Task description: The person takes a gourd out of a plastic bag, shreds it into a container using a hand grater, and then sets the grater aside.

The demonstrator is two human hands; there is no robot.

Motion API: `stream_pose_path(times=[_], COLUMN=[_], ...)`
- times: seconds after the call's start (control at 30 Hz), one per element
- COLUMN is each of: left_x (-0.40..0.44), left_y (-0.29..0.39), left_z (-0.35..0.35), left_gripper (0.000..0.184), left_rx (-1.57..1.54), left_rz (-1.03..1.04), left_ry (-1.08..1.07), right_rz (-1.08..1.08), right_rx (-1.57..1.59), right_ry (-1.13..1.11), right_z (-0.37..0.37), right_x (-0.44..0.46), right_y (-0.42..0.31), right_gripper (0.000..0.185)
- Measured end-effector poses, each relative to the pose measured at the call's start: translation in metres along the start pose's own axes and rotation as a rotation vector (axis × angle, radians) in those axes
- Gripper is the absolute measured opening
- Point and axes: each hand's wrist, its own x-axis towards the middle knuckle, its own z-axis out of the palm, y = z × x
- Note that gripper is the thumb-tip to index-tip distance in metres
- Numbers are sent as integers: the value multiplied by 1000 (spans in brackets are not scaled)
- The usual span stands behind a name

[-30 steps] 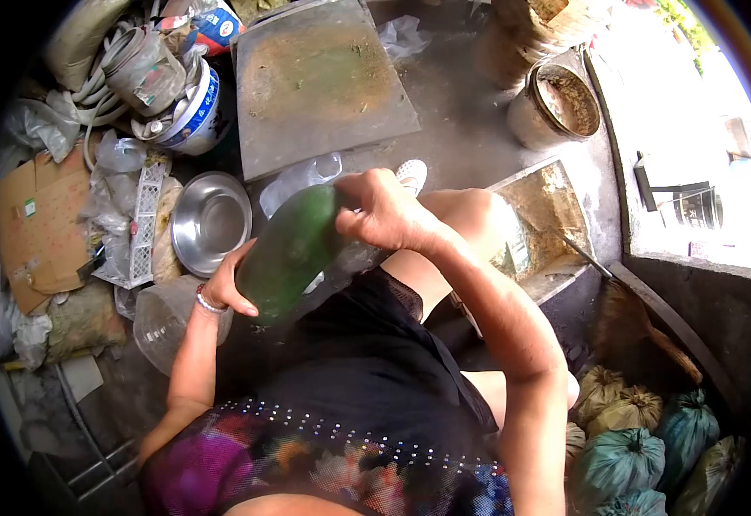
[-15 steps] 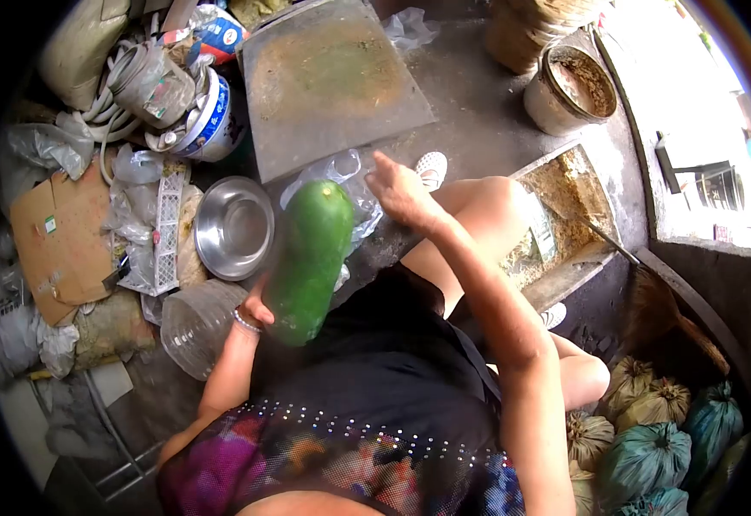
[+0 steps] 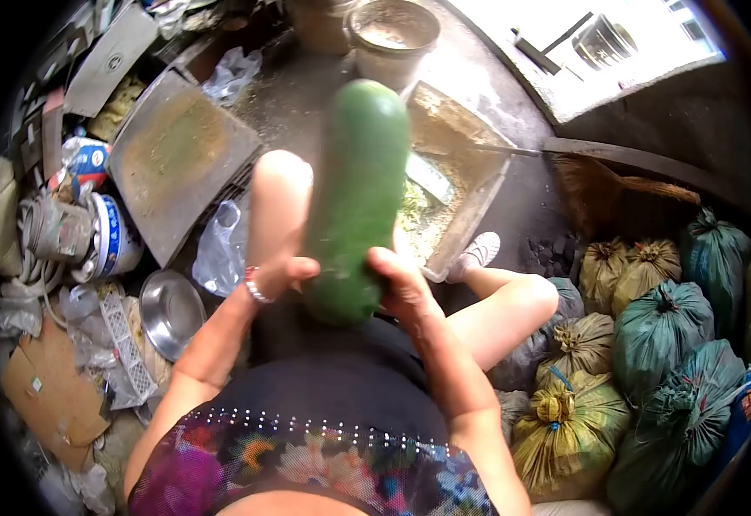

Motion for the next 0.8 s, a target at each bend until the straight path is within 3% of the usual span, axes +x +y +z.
stream_pose_path(times=[0.1, 0.17, 0.2, 0.23, 0.3, 0.37, 0.43, 0.5, 0.53, 0.57, 0.67, 0.7, 0.8], left_x=[55, 86, 103, 148, 213, 259, 297, 325, 338, 350, 371, 376, 369], left_y=[-53, -91, -69, -98, -149, -206, -268, -314, -327, -343, -378, -377, -379], left_z=[26, 33, 40, 13, -2, -36, -79, -101, -107, -112, -120, -116, -108], left_gripper=[94, 101, 90, 84, 68, 44, 32, 34, 39, 39, 41, 41, 42], left_rx=[23, 530, 479, 767, 712, 1064, 1238, 1283, 1336, 1339, 1148, 1152, 1157], left_rz=[-54, -207, -171, -507, -762, -403, -404, -326, -505, -520, -760, -774, -687], left_ry=[-163, -255, -447, -713, -453, -188, -131, 8, 40, 17, 337, 325, 588], right_rz=[-37, -37, -34, -28, -49, -29, 25, 100, 130, 160, 196, 197, 224], right_rx=[240, 364, 468, 593, 784, 828, 845, 845, 833, 870, 919, 954, 1009], right_ry=[179, 194, 232, 272, 252, 353, 424, 417, 434, 465, 547, 570, 585], right_z=[-74, -110, -132, -158, -185, -201, -214, -222, -223, -223, -228, -228, -224], right_x=[-28, -36, -40, -33, -38, -35, -27, -23, -21, -17, -17, -17, -22], right_y=[6, 6, 17, 33, 41, 51, 60, 58, 58, 55, 70, 74, 80], right_gripper=[81, 72, 71, 70, 67, 64, 68, 69, 69, 71, 71, 71, 70])
